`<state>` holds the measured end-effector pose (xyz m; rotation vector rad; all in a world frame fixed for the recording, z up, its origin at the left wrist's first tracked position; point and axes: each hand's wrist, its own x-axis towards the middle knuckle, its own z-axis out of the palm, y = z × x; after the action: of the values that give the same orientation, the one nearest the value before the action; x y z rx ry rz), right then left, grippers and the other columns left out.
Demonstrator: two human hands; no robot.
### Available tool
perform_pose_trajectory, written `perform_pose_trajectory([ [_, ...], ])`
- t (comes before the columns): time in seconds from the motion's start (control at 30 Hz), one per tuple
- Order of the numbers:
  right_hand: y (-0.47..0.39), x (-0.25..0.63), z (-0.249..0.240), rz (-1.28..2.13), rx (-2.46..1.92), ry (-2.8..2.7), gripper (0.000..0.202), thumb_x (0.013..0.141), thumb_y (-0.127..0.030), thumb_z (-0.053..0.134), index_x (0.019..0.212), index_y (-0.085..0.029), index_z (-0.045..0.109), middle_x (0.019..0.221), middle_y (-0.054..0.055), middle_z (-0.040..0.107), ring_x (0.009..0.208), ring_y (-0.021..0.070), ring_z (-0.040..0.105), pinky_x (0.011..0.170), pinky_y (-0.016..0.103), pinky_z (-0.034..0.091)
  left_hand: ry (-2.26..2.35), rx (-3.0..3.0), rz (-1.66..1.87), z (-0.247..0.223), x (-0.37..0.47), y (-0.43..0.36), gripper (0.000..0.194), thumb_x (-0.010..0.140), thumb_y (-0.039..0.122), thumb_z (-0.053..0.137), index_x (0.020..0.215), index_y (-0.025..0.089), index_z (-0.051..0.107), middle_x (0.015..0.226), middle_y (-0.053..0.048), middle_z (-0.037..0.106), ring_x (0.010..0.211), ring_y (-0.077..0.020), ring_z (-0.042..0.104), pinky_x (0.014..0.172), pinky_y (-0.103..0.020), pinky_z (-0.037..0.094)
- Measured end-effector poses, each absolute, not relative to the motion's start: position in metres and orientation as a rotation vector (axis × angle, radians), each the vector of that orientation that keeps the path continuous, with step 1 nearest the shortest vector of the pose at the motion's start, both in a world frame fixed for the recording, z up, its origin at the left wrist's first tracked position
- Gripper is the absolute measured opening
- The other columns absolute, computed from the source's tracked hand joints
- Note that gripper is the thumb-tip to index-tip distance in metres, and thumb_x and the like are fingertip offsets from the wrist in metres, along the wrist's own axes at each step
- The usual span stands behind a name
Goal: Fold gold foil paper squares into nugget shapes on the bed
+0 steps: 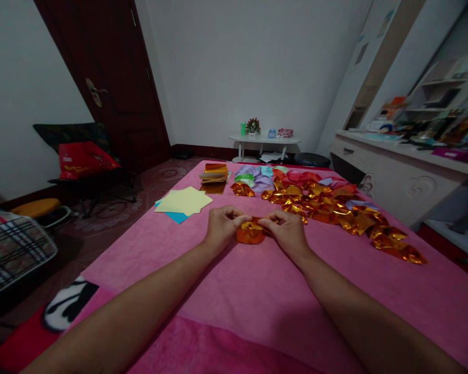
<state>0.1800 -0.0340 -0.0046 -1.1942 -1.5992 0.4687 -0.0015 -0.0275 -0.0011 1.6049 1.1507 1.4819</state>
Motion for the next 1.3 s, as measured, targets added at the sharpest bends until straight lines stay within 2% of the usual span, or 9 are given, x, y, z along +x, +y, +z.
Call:
perform_pose_trajectory([
  [0.23, -0.035, 0.182, -0.001, 0.433, -1.117, -1.674, 0.011, 0.074, -0.025, 0.062, 0.069, -0.022, 0.071, 0.068, 0.001, 0.069, 0.064, 0.0180, 0.061, 0.061, 0.029, 0.046, 1.137, 1.568, 1.505, -0.001, -0.007, -0.022, 0.022, 0.072, 0.030, 0.066, 0.061, 0.011, 0.065, 0.057, -0.001, 0.062, 0.051, -0.0099, 0.052, 0.048, -0.020, 0.039],
  [0.4, -0.036, 0.183, -0.001, 0.413, -1.159, -1.625, 0.014, 0.075, -0.030, 0.064, 0.067, -0.020, 0.068, 0.063, 0.001, 0.066, 0.055, 0.0159, 0.057, 0.052, 0.027, 0.043, 1.202, 1.546, 1.560, -0.002, -0.012, -0.014, 0.025, 0.070, 0.034, 0.069, 0.060, 0.012, 0.064, 0.053, 0.001, 0.057, 0.048, -0.0090, 0.048, 0.046, -0.020, 0.036],
  [0.57, -0.035, 0.192, -0.001, -0.038, -1.201, -1.551, 0.021, 0.079, -0.031, 0.062, 0.061, -0.020, 0.059, 0.054, -0.001, 0.056, 0.050, 0.0127, 0.047, 0.052, 0.027, 0.036, 1.298, 1.519, 1.654, -0.001, -0.015, -0.012, 0.033, 0.070, 0.040, 0.069, 0.054, 0.014, 0.056, 0.046, 0.004, 0.048, 0.042, -0.0066, 0.040, 0.043, -0.019, 0.030],
  [0.67, -0.040, 0.189, 0.002, -0.303, -1.135, -1.682, 0.027, 0.082, -0.027, 0.059, 0.056, -0.020, 0.054, 0.053, -0.001, 0.052, 0.052, 0.0132, 0.047, 0.056, 0.028, 0.035, 1.164, 1.616, 1.451, 0.002, -0.006, -0.023, 0.038, 0.077, 0.042, 0.063, 0.052, 0.013, 0.057, 0.047, 0.003, 0.050, 0.044, -0.0075, 0.043, 0.045, -0.020, 0.032],
  [0.77, -0.046, 0.179, 0.006, -0.502, -1.032, -1.912, 0.028, 0.084, -0.021, 0.054, 0.056, -0.020, 0.055, 0.054, 0.001, 0.053, 0.056, 0.0141, 0.047, 0.060, 0.030, 0.033, 0.944, 1.625, 1.222, 0.004, 0.007, -0.035, 0.039, 0.082, 0.046, 0.056, 0.063, 0.012, 0.064, 0.056, 0.000, 0.058, 0.051, -0.0094, 0.049, 0.049, -0.020, 0.038],
  [0.87, -0.051, 0.170, 0.007, -0.568, -0.979, -2.068, 0.027, 0.087, -0.019, 0.050, 0.061, -0.020, 0.058, 0.057, 0.002, 0.056, 0.060, 0.0155, 0.049, 0.064, 0.031, 0.033, 0.868, 1.611, 1.196, 0.002, 0.013, -0.038, 0.043, 0.083, 0.047, 0.053, 0.060, 0.012, 0.061, 0.054, 0.001, 0.053, 0.051, -0.0087, 0.046, 0.049, -0.020, 0.035],
  [1.1, -0.061, 0.163, 0.011, -0.268, -0.865, -2.141, 0.012, 0.087, -0.027, 0.055, 0.089, -0.021, 0.066, 0.084, 0.005, 0.066, 0.080, 0.0194, 0.057, 0.076, 0.034, 0.040, 0.968, 1.578, 1.343, -0.004, 0.006, -0.025, 0.025, 0.081, 0.033, 0.056, 0.068, 0.012, 0.061, 0.061, 0.001, 0.054, 0.056, -0.0093, 0.047, 0.053, -0.020, 0.036],
  [1.23, -0.060, 0.165, 0.016, -0.191, -0.959, -1.761, 0.029, 0.085, -0.029, 0.057, 0.113, -0.023, 0.061, 0.115, 0.009, 0.059, 0.109, 0.0253, 0.053, 0.094, 0.041, 0.039, 0.978, 1.802, 1.317, 0.002, 0.006, -0.030, 0.020, 0.083, 0.025, 0.051, 0.073, 0.012, 0.061, 0.064, 0.000, 0.056, 0.060, -0.0105, 0.050, 0.056, -0.020, 0.038],
  [1.3, -0.054, 0.167, 0.014, -0.087, -0.987, -1.672, 0.038, 0.083, -0.032, 0.058, 0.120, -0.023, 0.057, 0.121, 0.009, 0.058, 0.113, 0.0262, 0.051, 0.097, 0.043, 0.038, 0.979, 1.952, 1.258, 0.004, 0.007, -0.034, 0.019, 0.083, 0.023, 0.050, 0.075, 0.012, 0.063, 0.067, -0.001, 0.060, 0.062, -0.0113, 0.052, 0.058, -0.021, 0.039],
])
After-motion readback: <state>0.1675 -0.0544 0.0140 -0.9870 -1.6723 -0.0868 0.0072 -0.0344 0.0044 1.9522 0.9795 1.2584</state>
